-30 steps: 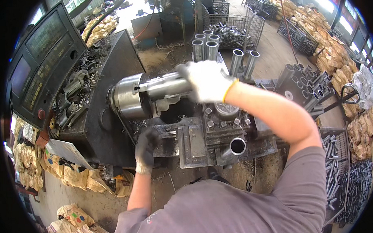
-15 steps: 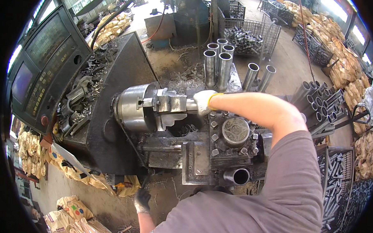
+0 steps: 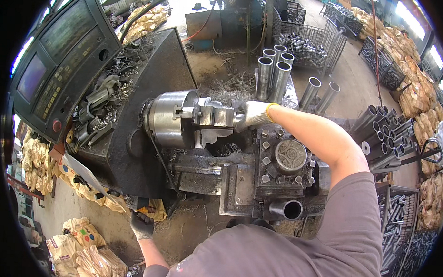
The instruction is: The person operates a metal turning machine, repeatedly loading cylindrical metal tubes into the chuck, starting the machine, and removing the processed parts. The person places the finished parts into a nearby basket and continues the cycle with new tubes.
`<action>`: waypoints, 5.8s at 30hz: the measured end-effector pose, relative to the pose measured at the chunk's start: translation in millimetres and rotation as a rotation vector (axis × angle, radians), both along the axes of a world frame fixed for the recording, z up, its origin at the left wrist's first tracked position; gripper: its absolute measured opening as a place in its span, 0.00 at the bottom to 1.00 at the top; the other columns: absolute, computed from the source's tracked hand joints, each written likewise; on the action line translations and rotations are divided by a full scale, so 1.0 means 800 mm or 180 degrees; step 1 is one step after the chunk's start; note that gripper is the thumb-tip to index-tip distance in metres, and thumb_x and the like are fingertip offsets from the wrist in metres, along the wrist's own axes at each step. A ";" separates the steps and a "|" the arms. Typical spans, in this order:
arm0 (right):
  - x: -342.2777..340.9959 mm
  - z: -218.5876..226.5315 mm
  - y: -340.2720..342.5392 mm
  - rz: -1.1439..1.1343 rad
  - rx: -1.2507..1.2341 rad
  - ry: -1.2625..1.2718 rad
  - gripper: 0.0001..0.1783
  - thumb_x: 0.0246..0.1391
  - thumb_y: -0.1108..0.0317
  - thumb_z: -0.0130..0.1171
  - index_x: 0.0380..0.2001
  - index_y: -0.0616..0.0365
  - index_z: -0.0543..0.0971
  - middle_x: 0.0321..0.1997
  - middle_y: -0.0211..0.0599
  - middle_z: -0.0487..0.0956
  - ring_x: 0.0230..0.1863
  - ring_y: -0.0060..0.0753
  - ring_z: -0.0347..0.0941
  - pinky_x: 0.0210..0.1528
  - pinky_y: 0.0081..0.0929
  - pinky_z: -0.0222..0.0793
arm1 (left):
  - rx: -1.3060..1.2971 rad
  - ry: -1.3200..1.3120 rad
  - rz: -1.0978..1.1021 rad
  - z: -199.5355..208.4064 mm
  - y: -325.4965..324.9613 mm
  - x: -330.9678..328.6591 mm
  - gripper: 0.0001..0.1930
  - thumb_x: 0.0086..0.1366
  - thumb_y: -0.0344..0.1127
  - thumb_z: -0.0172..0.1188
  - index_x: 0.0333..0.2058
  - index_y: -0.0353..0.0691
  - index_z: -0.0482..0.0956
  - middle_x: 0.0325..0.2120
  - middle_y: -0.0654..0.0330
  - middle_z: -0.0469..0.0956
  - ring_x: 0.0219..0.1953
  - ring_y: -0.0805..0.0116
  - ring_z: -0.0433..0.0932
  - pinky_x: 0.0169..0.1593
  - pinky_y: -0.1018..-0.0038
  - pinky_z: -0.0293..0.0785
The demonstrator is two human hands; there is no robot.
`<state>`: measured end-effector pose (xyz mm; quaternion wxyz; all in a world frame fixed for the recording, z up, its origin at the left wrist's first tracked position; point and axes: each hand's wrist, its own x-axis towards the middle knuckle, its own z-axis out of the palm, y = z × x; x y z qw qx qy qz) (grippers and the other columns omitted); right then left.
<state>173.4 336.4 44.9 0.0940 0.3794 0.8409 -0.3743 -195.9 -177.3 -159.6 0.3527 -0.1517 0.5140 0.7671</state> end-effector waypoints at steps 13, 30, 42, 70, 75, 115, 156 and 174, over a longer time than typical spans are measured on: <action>0.171 0.116 -0.250 -0.1763 0.0884 0.2956 0.22 0.60 0.80 0.62 0.58 0.67 0.81 0.38 0.36 0.88 0.40 0.20 0.81 0.47 0.23 0.78 | -0.1556 0.6429 0.1032 0.237 0.068 0.019 0.17 0.70 0.24 0.62 0.55 0.25 0.78 0.49 0.44 0.84 0.48 0.49 0.85 0.52 0.58 0.81; 0.286 0.044 -0.443 -0.3067 0.0818 0.3133 0.23 0.57 0.80 0.64 0.57 0.68 0.81 0.41 0.37 0.89 0.36 0.19 0.81 0.44 0.19 0.77 | -0.0880 0.7395 0.0238 0.368 0.197 0.028 0.23 0.75 0.34 0.57 0.65 0.32 0.74 0.50 0.42 0.85 0.43 0.45 0.88 0.49 0.55 0.85; 0.236 -0.090 -0.358 -0.0880 0.0706 0.1274 0.48 0.45 0.61 0.79 0.69 0.63 0.71 0.59 0.52 0.85 0.59 0.42 0.84 0.62 0.39 0.77 | -0.3493 0.2359 -0.2317 -0.169 -0.298 0.293 0.19 0.68 0.44 0.61 0.48 0.36 0.88 0.38 0.48 0.89 0.41 0.57 0.88 0.49 0.64 0.82; -0.201 -0.112 -1.038 0.4385 -0.0165 0.1393 0.30 0.45 0.44 0.73 0.45 0.54 0.84 0.40 0.54 0.88 0.46 0.61 0.85 0.51 0.48 0.81 | -0.3360 -0.0984 0.1810 -0.332 -0.791 0.793 0.21 0.69 0.46 0.58 0.48 0.37 0.88 0.45 0.45 0.89 0.43 0.50 0.89 0.48 0.58 0.83; -0.180 -0.081 -1.122 0.5312 -0.1174 0.2534 0.30 0.47 0.51 0.72 0.53 0.51 0.81 0.40 0.51 0.87 0.43 0.60 0.85 0.49 0.47 0.81 | -0.3479 -0.0864 0.2649 -0.253 -0.799 0.769 0.19 0.72 0.43 0.56 0.49 0.37 0.87 0.44 0.47 0.88 0.42 0.53 0.88 0.47 0.61 0.84; -0.123 -0.059 -1.670 0.8482 -0.1803 0.2220 0.14 0.53 0.65 0.70 0.44 0.54 0.89 0.37 0.47 0.89 0.38 0.49 0.88 0.43 0.40 0.85 | -0.2048 0.0119 0.9367 -0.113 -0.690 1.146 0.16 0.75 0.52 0.60 0.39 0.46 0.77 0.33 0.65 0.78 0.35 0.61 0.76 0.44 0.58 0.76; 0.173 -0.050 -2.101 1.0064 0.2096 -0.2827 0.24 0.53 0.58 0.79 0.50 0.57 0.86 0.43 0.40 0.89 0.41 0.36 0.86 0.46 0.43 0.84 | -0.8480 -0.0941 0.3207 0.251 -1.149 0.978 0.34 0.51 0.42 0.68 0.59 0.36 0.77 0.59 0.42 0.77 0.64 0.38 0.73 0.73 0.44 0.62; -0.031 0.047 -1.954 0.6729 -0.2052 0.3531 0.42 0.42 0.56 0.78 0.61 0.59 0.75 0.47 0.57 0.86 0.43 0.61 0.87 0.47 0.46 0.85 | -0.8274 -0.1323 0.3139 0.246 -1.145 0.979 0.35 0.51 0.39 0.67 0.60 0.39 0.76 0.61 0.45 0.76 0.67 0.40 0.71 0.73 0.43 0.60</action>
